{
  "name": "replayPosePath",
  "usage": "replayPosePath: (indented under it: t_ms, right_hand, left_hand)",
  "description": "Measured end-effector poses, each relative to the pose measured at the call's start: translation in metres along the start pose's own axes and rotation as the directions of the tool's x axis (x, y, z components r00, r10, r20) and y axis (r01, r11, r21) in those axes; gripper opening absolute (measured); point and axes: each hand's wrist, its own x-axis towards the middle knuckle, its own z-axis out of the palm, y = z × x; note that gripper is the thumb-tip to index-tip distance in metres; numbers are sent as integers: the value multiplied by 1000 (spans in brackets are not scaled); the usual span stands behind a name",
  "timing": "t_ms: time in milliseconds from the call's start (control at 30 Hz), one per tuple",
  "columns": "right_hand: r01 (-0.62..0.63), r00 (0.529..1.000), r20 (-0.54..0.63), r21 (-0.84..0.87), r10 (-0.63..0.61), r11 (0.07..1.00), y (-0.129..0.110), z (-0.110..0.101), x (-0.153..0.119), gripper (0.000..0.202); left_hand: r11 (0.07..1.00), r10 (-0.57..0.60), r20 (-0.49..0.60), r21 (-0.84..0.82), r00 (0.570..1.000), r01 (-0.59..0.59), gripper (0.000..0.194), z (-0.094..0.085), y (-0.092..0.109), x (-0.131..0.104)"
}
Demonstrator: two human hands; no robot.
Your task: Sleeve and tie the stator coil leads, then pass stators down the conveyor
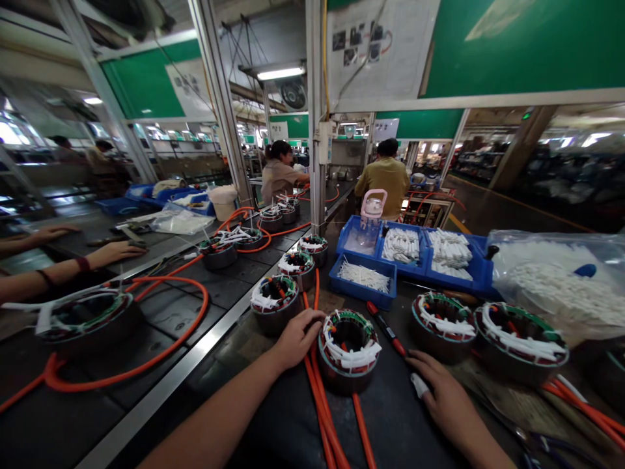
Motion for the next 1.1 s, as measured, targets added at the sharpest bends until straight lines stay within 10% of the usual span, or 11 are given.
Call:
replayPosePath:
  t_ms: [1100]
  right_hand:
    - [-5,1000,-12,41,5,999,1,3,-1,65]
  left_hand:
    - [1000,8,1,6,1000,-8,23,1,-1,-2]
